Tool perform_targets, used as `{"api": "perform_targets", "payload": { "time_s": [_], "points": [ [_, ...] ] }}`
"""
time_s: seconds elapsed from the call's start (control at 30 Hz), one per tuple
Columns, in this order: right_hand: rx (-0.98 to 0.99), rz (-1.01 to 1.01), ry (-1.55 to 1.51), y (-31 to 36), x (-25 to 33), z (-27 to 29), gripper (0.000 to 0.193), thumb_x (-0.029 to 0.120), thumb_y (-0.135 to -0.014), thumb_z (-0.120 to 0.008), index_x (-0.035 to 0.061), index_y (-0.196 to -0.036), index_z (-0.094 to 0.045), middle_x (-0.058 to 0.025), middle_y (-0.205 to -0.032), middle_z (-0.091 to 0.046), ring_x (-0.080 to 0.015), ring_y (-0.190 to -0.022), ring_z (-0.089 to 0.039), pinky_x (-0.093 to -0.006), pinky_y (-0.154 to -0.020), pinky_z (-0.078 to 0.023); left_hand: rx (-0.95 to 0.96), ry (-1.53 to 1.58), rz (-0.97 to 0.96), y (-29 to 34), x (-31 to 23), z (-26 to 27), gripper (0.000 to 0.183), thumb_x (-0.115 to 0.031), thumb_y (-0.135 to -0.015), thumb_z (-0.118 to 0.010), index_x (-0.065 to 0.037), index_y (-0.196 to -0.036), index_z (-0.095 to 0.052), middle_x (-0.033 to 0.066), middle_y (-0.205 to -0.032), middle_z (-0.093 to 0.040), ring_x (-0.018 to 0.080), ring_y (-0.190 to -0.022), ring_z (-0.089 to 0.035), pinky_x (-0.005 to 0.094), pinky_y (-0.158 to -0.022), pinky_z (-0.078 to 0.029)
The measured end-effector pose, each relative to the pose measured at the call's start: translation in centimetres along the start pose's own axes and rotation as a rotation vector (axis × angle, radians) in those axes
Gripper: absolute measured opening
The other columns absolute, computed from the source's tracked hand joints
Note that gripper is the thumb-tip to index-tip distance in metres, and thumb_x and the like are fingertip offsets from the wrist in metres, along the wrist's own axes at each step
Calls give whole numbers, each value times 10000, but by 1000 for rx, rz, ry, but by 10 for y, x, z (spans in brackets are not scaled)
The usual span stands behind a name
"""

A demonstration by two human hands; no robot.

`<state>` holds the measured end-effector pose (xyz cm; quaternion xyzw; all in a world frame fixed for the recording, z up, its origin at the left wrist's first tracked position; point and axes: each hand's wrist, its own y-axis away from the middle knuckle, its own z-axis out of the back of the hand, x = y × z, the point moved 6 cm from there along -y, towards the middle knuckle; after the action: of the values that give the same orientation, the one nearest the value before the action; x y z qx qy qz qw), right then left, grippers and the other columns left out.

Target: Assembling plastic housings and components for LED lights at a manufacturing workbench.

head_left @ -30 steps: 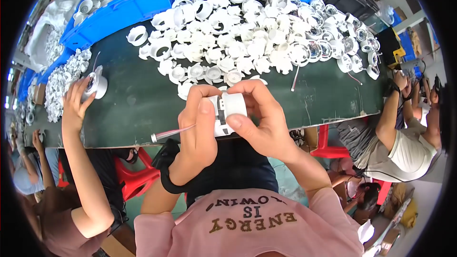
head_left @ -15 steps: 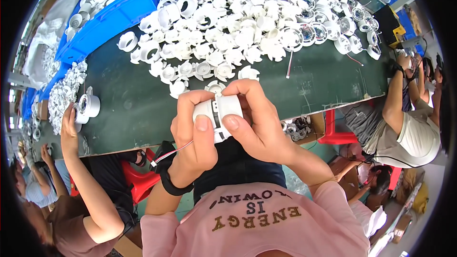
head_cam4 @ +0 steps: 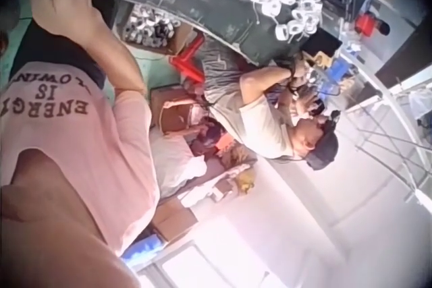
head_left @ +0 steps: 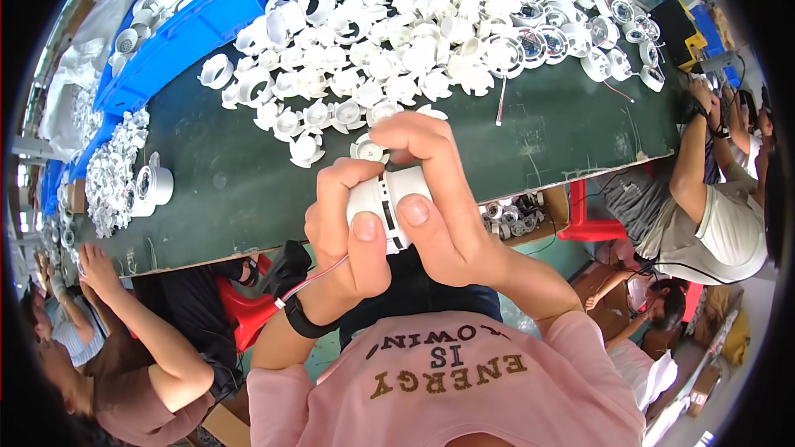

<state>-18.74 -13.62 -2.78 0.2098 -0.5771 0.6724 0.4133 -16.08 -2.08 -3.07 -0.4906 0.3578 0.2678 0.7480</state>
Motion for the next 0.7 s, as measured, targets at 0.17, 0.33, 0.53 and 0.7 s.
{"api": "perform_targets", "payload": {
  "time_s": [0.17,0.33,0.53,0.7],
  "points": [
    [59,-32,-366,8,-7,-13,563,383,-1007,-317,-33,-1386,-300,-197,-1291,-442,-245,-1159,-454,-392,-1006,-329,-14,-5,-52,7,-1,-2,423,-312,-929,-405,88,-1042,-481,177,-830,-584,204,-617,-582,307,-546,-456],
    [93,37,-340,9,0,-18,529,346,-1013,-308,-34,-1381,-293,-204,-1312,-434,-248,-1146,-475,-401,-1004,-341,-39,-34,-176,4,-6,-4,422,-295,-916,-408,91,-1052,-512,206,-903,-613,229,-650,-604,314,-578,-484],
    [21,-150,-500,-1,-6,-23,503,304,-1001,-357,-31,-1371,-296,-203,-1300,-430,-270,-1132,-476,-379,-961,-383,6,66,108,-13,11,8,301,-200,-942,-374,47,-1000,-536,147,-883,-596,186,-695,-559,288,-628,-448],
    [73,-231,22,-6,1,-7,659,61,-814,-640,-9,-1393,-334,-200,-1304,-397,-234,-928,-519,-317,-770,-454,-154,344,652,-17,56,30,449,-424,-997,-344,-46,-1221,-436,73,-913,-607,142,-799,-567,278,-696,-446]
  ]
}}
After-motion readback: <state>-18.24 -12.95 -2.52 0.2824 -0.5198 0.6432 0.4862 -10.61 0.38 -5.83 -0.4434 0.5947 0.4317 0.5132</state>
